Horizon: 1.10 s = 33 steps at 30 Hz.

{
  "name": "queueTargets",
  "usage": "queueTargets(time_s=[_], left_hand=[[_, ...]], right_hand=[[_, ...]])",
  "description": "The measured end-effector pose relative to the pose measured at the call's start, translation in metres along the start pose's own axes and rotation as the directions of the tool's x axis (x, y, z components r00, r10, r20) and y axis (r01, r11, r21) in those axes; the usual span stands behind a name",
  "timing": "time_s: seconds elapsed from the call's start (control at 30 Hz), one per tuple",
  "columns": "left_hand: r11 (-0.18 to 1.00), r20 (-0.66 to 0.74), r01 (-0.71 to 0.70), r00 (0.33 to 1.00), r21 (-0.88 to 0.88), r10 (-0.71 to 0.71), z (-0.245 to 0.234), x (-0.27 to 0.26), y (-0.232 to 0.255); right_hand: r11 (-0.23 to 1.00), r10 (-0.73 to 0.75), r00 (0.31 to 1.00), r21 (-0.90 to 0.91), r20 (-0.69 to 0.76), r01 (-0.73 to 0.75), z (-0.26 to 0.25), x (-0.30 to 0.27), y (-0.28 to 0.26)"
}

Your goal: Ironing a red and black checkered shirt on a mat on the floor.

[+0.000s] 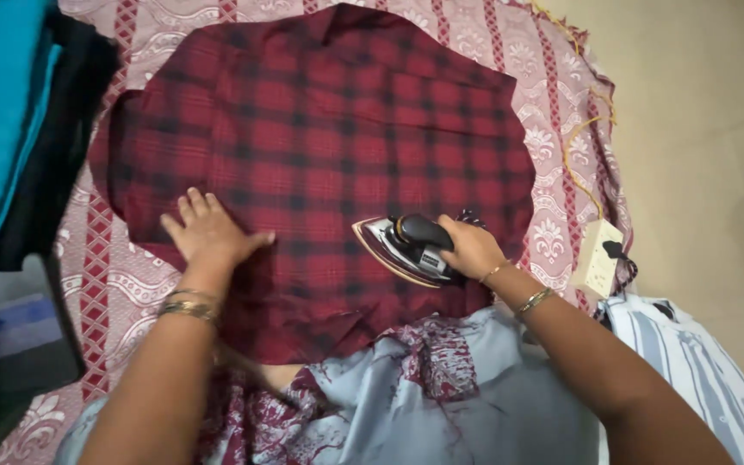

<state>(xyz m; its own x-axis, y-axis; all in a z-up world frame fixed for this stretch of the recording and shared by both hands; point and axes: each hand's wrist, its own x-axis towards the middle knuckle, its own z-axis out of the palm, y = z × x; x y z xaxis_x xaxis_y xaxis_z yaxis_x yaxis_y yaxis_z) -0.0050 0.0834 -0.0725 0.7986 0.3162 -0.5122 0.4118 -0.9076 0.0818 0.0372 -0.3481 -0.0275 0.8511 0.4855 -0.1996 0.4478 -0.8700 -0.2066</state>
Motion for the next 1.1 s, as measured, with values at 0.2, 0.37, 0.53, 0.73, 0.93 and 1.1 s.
queueTargets(time_s=[0.2,0.37,0.53,0.73,0.93,1.1], left_hand=[[0.936,-0.390,-0.242,0.912,-0.256,0.129,0.048,-0.007,0.103],[0.927,-0.452,-0.290,0.878,-0.237,0.159,0.076,-0.008,0.115],[0.938,-0.458,-0.276,0.875,-0.210,0.156,0.077,-0.020,0.112],[0.941,-0.431,-0.258,0.890,-0.217,0.145,0.075,-0.018,0.112],[0.931,-0.401,-0.273,0.902,-0.244,0.160,0.072,-0.016,0.112],[0.924,-0.433,-0.291,0.887,-0.250,0.162,0.076,-0.014,0.111]], right_hand=[[0.992,0.083,0.991,-0.087,-0.110,-0.093,-0.003,0.031,-0.017],[0.991,0.097,0.982,-0.070,-0.164,-0.110,-0.018,0.116,-0.016],[0.967,0.249,0.927,0.010,-0.282,-0.256,-0.023,0.218,-0.003],[0.867,0.483,0.776,0.094,-0.405,-0.490,-0.020,0.308,0.040],[0.835,0.541,0.767,0.113,-0.345,-0.538,-0.032,0.249,0.047],[0.929,0.368,0.902,0.067,-0.227,-0.363,-0.035,0.129,0.059]])
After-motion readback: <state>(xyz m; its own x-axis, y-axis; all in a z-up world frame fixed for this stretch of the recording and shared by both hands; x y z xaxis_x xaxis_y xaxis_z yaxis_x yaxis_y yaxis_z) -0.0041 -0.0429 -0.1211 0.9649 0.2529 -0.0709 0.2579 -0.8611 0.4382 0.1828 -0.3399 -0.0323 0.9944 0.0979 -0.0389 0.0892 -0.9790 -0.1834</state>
